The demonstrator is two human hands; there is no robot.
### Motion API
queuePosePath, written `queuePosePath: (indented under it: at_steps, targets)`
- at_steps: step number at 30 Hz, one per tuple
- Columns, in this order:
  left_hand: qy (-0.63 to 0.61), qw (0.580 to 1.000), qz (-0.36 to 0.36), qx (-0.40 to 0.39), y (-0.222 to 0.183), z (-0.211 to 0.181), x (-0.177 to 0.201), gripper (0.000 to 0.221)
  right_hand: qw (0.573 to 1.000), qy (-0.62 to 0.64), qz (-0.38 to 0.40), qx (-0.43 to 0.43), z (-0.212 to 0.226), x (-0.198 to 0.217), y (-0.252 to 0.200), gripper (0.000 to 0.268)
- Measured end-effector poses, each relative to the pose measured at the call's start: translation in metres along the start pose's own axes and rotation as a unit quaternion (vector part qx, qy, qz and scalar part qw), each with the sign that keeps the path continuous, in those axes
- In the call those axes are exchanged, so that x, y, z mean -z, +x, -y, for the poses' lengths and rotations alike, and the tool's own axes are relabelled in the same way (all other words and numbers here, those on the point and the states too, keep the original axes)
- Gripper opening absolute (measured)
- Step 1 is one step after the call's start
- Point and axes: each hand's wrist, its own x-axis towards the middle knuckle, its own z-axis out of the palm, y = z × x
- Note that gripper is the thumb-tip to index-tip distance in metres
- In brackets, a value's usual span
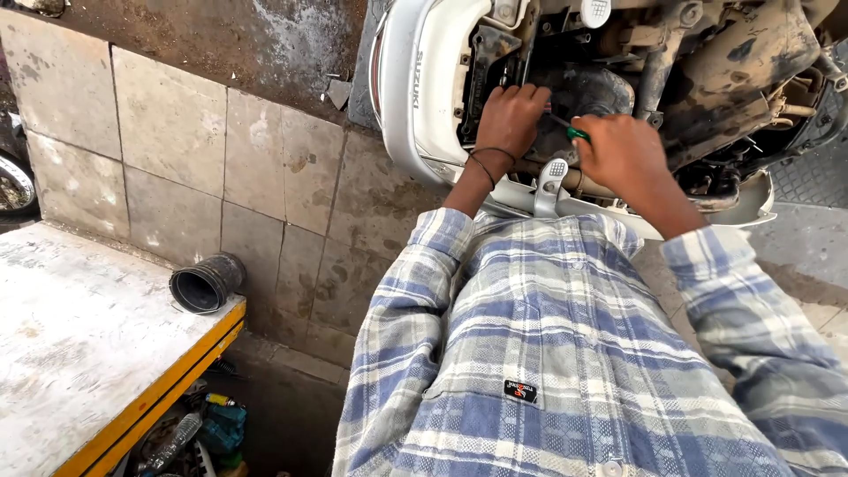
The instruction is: The person works on a scooter with its body panel removed, wiping components with a striped cloth and using a green-handled screwdriver on parts inside the scooter's frame. They alternate between unscrewing and cleaning the exposed area, with another person briefly assisting near the end.
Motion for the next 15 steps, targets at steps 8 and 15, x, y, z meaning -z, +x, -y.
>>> queuePosePath:
  at_steps: [8, 15]
  targets:
    - [0.04, 0.999, -0.006, 0.001, -0.029, -0.011, 0.001, 0.017, 0.999, -0.02, -0.03, 0.029, 0.009, -0.013, 0.022, 0.02]
    - [0.068, 0.997, -0.036, 0.004, -0.024, -0.008, -0.008, 0.022, 0.989, -0.069, 0.119, 0.051, 0.009, -0.011, 0.101, 0.028]
